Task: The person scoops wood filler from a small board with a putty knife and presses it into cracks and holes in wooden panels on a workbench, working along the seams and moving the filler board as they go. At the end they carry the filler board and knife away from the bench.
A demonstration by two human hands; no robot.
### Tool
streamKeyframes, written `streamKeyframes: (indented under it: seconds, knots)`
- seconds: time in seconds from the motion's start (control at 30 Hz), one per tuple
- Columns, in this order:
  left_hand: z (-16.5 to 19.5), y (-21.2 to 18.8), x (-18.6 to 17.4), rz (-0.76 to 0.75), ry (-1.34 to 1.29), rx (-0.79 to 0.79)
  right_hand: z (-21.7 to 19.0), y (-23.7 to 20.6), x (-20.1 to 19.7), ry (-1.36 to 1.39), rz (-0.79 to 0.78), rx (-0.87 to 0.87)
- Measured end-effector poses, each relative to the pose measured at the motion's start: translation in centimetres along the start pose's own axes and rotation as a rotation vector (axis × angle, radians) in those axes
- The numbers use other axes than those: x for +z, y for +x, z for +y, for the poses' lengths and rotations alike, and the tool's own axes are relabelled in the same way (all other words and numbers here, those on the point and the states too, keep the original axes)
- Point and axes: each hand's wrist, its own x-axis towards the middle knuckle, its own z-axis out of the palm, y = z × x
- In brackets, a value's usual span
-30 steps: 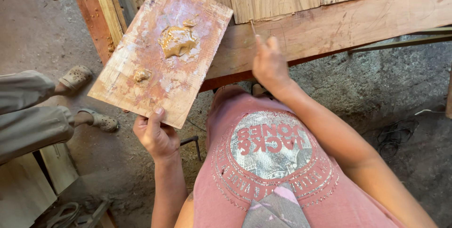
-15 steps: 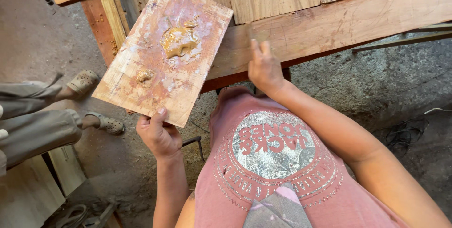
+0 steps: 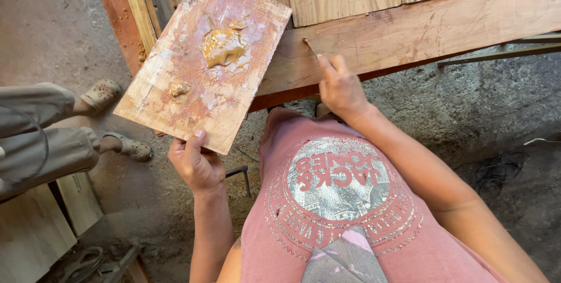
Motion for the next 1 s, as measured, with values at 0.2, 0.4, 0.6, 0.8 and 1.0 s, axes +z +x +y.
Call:
streamKeyframes:
  seconds: [0.2, 0.4, 0.6, 0.8, 1.0]
  knots:
    - [-0.3, 0.1, -0.3, 0.036, 0.02, -0.013, 3.9, 0.1, -2.5, -0.081, 0.05, 0.197]
    - [-0.3, -0.2, -0.4, 0.05, -0.009, -0.041, 3.2, 0.0, -0.4, -0.015, 0.085, 0.234]
    - [-0.4, 0.5, -0.5, 0.019, -0.004, -0.009, 5.4, 0.5, -3.3, 0.041, 0.001, 0.185]
    - [-0.7, 0.4, -1.0, -0.001, 0.021, 0.022, 8.1, 0.0, -7.1, -0.127, 0.01, 0.247]
    - [-0.4, 0.5, -0.6, 0.007, -0.014, 0.003, 7.4, -0.3, -7.0, -0.08, 0.022, 0.108]
